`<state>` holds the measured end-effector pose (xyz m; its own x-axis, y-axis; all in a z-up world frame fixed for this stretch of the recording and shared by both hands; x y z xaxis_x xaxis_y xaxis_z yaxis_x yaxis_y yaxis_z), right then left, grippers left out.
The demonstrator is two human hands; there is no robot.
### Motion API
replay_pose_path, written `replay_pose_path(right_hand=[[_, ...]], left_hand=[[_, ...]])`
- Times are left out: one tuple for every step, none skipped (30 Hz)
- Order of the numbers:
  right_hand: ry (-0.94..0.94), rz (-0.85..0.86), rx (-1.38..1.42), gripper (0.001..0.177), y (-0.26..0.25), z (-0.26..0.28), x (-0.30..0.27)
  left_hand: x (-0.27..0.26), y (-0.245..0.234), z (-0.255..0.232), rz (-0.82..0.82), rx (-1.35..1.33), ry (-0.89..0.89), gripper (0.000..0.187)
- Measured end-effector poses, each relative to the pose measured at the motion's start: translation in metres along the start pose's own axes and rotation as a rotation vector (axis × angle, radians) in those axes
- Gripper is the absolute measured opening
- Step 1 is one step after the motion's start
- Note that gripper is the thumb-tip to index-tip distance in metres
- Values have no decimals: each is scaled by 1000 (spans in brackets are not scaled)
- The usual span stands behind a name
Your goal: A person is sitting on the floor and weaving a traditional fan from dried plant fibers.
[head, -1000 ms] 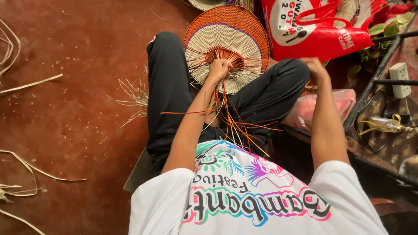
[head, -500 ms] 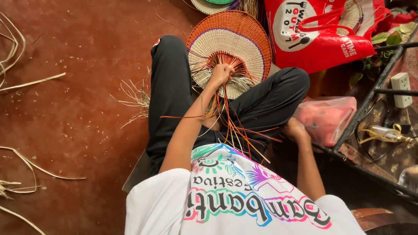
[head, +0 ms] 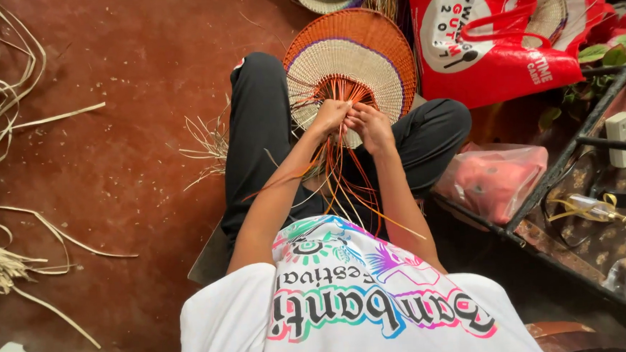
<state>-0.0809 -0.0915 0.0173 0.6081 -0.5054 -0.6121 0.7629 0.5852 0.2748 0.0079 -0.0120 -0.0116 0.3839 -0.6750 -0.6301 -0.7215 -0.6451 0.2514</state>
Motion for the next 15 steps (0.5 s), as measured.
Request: replay_pose_path(right_hand=[[51,28,52,24,1,-11,12],[103,56,104,17,2,-23,24],[108,47,104,17,11,-12,20],[218,48,110,17,20,-7,16],[327,48,117,24,29,-2,12],[333,39,118,24,26,-7,29],[347,57,182,27,26,-17,44],[360,74,246,32,26,-26,60],[370,70,253,32,25,-25,61],[393,121,220,29,26,-25,63],[418,167,190,26,23,-26,62],[430,157,199,26,17,-32,63],[420,230,249,18,16,-35,64],[408,303,300,15,14,-37,65],[412,296,307,15,20,-36,56]], left_hand=[[-3,1,-3,14,-36,-30,31],[-6,2,-7,28,-72,-59,30],[-7,4,-5,32,-76,-68,30],[-8,7,-4,66,-121,-32,30],[-9,10,-4,99,-165,3,29],[-15,13,-7,104,-169,-6,29],[-24,12,-11,102,-190,26,29],[-32,11,-15,100,-211,58,29],[-33,10,-13,98,-209,45,29],[-34,9,-13,112,-231,58,27],[-36,10,-10,128,-254,65,25],[-44,6,-14,129,-253,47,25],[-50,3,-16,150,-251,-42,27],[-57,0,-19,171,-249,-130,29],[-60,-6,-19,173,-246,-140,29]])
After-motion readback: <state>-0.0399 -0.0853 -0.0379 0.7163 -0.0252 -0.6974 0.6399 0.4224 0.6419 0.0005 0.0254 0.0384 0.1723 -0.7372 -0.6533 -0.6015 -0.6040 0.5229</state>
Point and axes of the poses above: each hand's wrist, its own x-axis towards the middle knuckle, its own y-axis out of the palm, z = x × y, the point moved 5 cm from there along x, towards the middle knuckle, and after that the axes turned 1 degree about -x, right-handed, at the moved point
